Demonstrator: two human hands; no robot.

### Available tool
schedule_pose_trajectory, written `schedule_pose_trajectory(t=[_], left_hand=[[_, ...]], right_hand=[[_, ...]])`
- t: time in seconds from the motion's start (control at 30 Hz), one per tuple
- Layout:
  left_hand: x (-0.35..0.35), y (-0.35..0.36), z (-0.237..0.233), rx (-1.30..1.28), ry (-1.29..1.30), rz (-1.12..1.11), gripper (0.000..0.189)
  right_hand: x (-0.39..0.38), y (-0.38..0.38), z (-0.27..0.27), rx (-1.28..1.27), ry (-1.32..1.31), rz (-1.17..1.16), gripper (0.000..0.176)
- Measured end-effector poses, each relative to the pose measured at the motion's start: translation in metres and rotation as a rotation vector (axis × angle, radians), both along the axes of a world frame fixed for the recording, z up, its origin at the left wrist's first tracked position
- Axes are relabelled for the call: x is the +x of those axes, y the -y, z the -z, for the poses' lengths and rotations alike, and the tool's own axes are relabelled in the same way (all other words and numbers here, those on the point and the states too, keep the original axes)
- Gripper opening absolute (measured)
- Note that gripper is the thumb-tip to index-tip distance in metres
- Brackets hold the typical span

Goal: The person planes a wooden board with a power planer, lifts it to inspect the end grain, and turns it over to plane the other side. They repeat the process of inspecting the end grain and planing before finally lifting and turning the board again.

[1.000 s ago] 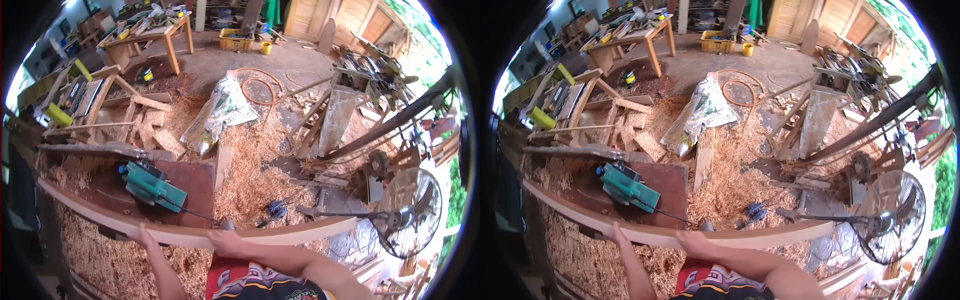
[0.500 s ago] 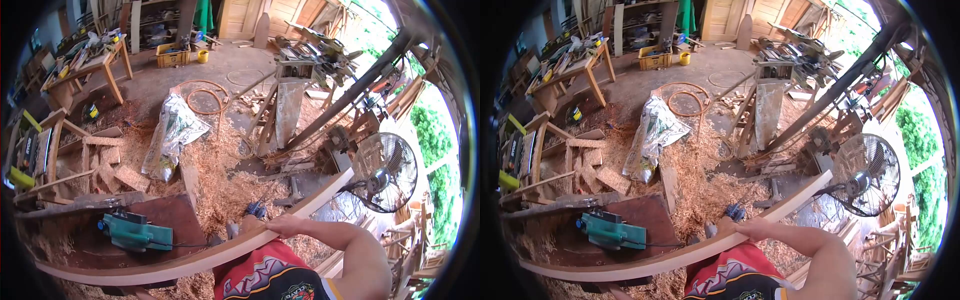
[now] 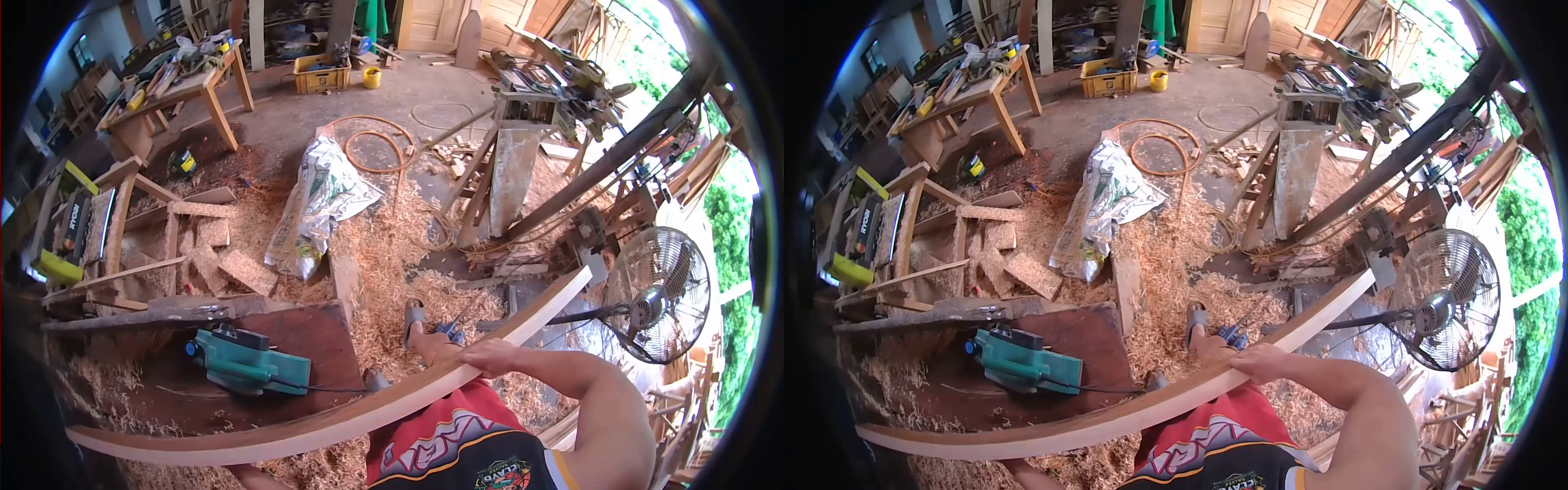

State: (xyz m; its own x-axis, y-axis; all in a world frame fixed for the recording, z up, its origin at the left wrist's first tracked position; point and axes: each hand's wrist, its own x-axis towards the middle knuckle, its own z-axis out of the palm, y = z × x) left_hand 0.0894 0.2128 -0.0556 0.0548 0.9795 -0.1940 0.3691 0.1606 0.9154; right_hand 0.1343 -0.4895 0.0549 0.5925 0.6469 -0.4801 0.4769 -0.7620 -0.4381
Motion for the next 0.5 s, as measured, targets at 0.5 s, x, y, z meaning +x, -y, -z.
schedule_pose_trajectory(t=[0.5], left_hand=[[0.140,0.167,-0.011,-0.030,0.033,0.428,0.070]], right_hand=[[0.155,0.024,-0.006,-0.011,0.129,0.119,0.053]])
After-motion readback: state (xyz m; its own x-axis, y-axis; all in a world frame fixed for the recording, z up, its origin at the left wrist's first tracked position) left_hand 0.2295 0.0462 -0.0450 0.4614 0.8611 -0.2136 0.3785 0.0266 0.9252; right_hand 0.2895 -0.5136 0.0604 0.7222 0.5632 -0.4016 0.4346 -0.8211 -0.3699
